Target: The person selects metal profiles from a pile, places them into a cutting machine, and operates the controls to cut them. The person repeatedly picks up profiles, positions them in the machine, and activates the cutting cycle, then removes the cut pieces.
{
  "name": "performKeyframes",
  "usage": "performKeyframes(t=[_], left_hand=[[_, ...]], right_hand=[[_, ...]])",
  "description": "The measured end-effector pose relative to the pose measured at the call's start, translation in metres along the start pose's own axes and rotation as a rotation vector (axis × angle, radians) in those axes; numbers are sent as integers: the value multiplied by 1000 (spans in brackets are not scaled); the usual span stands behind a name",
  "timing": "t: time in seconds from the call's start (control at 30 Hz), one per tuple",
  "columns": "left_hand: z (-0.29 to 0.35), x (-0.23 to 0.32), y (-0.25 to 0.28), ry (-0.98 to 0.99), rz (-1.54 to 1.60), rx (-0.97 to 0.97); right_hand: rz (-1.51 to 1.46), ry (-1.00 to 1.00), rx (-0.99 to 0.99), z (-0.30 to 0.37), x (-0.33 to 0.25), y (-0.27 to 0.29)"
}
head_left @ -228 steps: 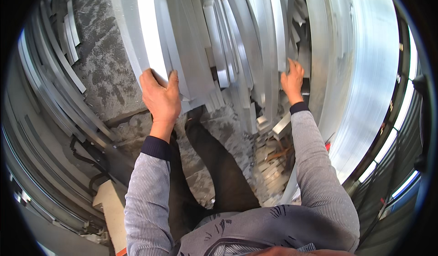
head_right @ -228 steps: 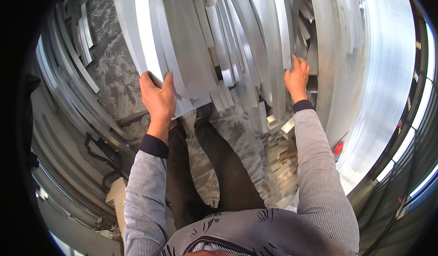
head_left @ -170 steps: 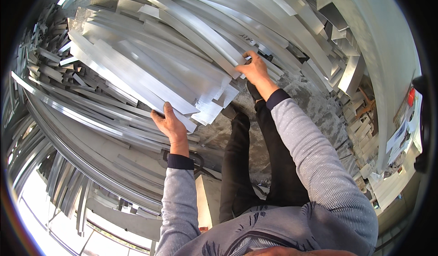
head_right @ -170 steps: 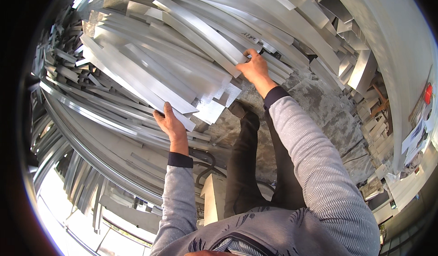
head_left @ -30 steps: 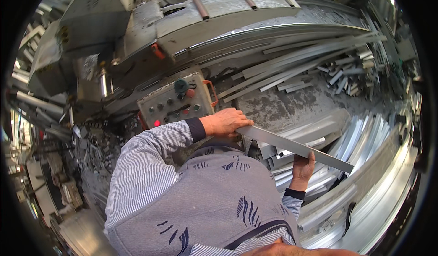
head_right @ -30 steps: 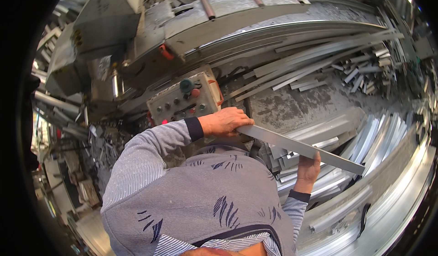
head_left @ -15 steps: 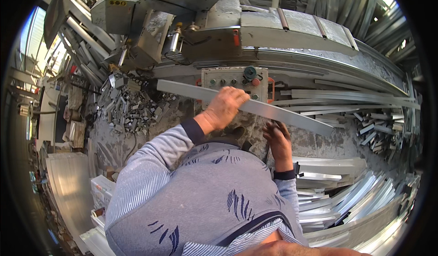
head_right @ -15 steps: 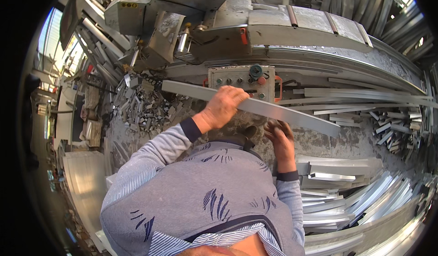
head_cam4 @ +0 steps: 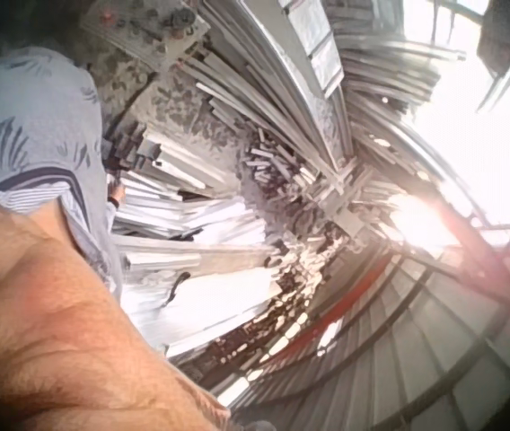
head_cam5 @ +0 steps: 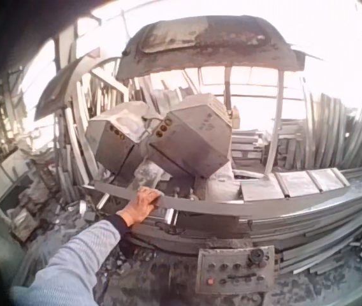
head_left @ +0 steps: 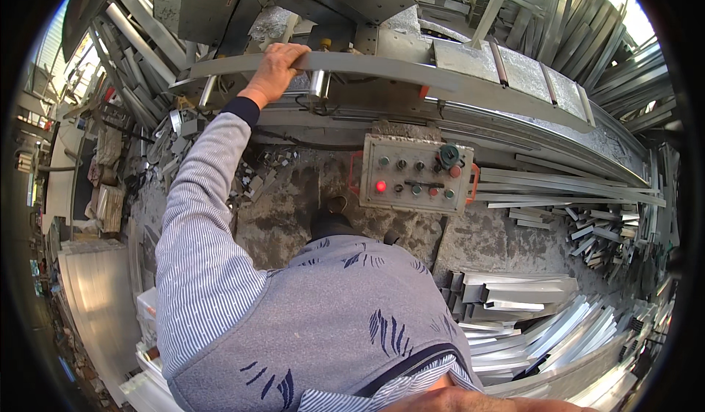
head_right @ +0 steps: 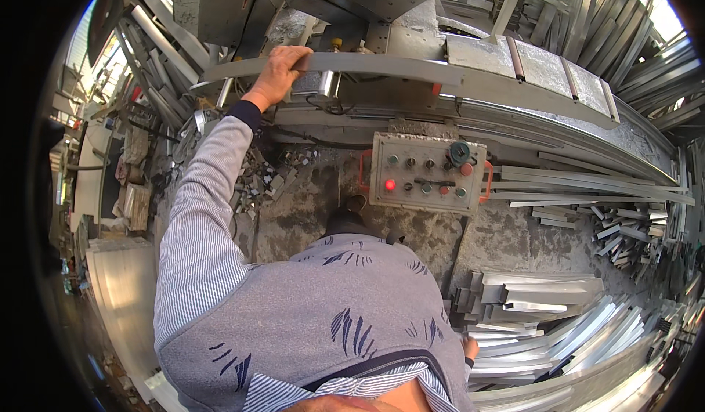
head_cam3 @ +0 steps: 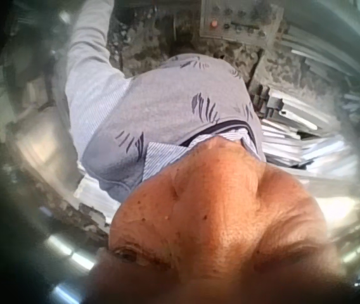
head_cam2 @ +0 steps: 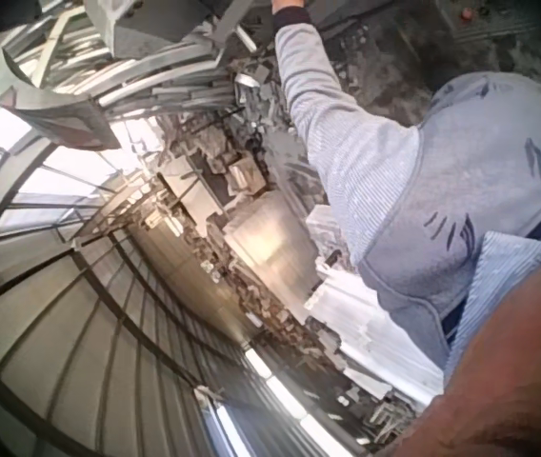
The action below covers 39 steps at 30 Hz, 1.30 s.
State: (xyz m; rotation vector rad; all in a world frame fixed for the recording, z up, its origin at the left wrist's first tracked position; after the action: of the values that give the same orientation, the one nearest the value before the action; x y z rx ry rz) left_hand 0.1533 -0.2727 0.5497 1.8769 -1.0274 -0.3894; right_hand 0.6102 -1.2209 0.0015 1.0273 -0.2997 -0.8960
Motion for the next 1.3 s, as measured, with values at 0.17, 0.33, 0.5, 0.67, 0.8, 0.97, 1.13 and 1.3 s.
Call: performKeyframes(t=[0.17, 0.33, 0.5, 0.67, 0.8, 0.97, 1.13, 1.3], left_hand=[[-37, -209, -43, 132, -26, -109], [-55, -377, -107, 178, -12, -180], [-63, -465, -173, 236, 54, -246], [-63, -486, -220, 195, 30, -148], [-61, -503, -224, 230, 35, -7], [-58, -504, -217, 194, 70, 52], [-59, -497, -206, 190, 83, 74], [-63, -526, -237, 231, 130, -35]], right_hand=[[-691, -628, -40, 52, -95, -30], [-1077, -690, -33, 41, -301, -16], [-1100, -567, -79, 19, -443, 16], [-1060, -553, -95, 13, -501, 37], [-1041, -583, -131, 7, -522, 38], [-1030, -626, -143, 1, -525, 36], [-1037, -632, -150, -4, -517, 37], [-1100, -621, -103, 15, -493, 44]])
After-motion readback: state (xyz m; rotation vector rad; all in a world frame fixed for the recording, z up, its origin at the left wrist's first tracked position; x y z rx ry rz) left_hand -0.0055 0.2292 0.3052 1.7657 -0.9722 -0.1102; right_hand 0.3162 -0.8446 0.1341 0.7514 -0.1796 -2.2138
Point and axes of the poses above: each hand's wrist, its own z-axis away from the middle knuckle, its own y-axis out of the back of the hand, x = y × z, the point moved 8 cm from there along -z, towards the middle knuckle
